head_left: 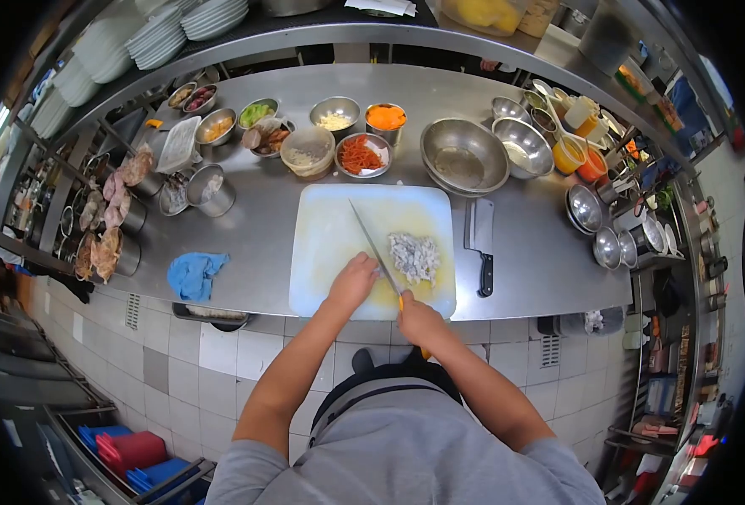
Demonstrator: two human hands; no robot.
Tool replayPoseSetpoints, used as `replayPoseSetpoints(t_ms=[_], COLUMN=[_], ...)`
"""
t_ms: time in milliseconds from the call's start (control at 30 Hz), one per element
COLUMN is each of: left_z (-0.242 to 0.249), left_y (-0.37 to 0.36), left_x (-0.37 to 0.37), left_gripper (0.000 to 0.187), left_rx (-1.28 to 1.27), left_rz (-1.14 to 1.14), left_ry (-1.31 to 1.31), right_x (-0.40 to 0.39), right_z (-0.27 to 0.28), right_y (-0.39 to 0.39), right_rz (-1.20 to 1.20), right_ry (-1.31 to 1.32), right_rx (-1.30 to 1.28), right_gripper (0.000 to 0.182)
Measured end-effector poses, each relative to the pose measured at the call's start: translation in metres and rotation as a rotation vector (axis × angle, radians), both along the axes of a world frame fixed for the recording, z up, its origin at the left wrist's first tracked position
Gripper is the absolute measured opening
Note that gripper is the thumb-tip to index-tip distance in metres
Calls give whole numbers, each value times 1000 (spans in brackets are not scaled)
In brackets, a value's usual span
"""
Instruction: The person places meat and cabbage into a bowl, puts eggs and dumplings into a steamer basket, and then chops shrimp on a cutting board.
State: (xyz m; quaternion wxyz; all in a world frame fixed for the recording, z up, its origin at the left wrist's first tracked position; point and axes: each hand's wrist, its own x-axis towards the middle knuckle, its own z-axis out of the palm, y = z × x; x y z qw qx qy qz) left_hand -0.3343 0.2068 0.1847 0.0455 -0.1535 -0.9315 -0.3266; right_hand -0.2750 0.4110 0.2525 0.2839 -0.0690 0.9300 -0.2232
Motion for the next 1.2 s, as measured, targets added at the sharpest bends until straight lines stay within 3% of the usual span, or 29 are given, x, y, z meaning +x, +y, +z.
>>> replayPoseSetpoints(t_ms=[167,233,300,467,633,833,900,1000,1100,1200], left_z=[7,14,18,-6,-3,9,5,6,0,7], left_y=[-6,-8,-10,-8,-7,-9,-12,-11,-10,-11], left_x=[0,-2,2,5,5,11,12,11,7,9], left_gripper=[21,24,28,20,16,20,18,17,17,19], left_rx=[55,119,261,135,81,229,178,129,70,43], left_rz=[3,25,43,4,-10,65,59,19,-5,-11], left_ry=[-102,-90,-181,-4,50,-21,-37,-2,-2,-27], right_x=[-38,-41,-28,8,-21,-33,-14,10,1,-26], right_z=[-12,26,88,27,-10,20,46,26,-16,-21], right_y=[1,3,2,2,-19,-5,-2,-7,-19,-25], right_rz=[63,92,-6,38,-26,62,74,47,-12,23], right_ry=[102,103,-210,-47,55,78,-68,-36,58,104], right_rx=[-49,-42,-15,24,-17,-28,21,56,-21,-59], right_gripper=[43,43,44,41,39,35,41,41,42,39])
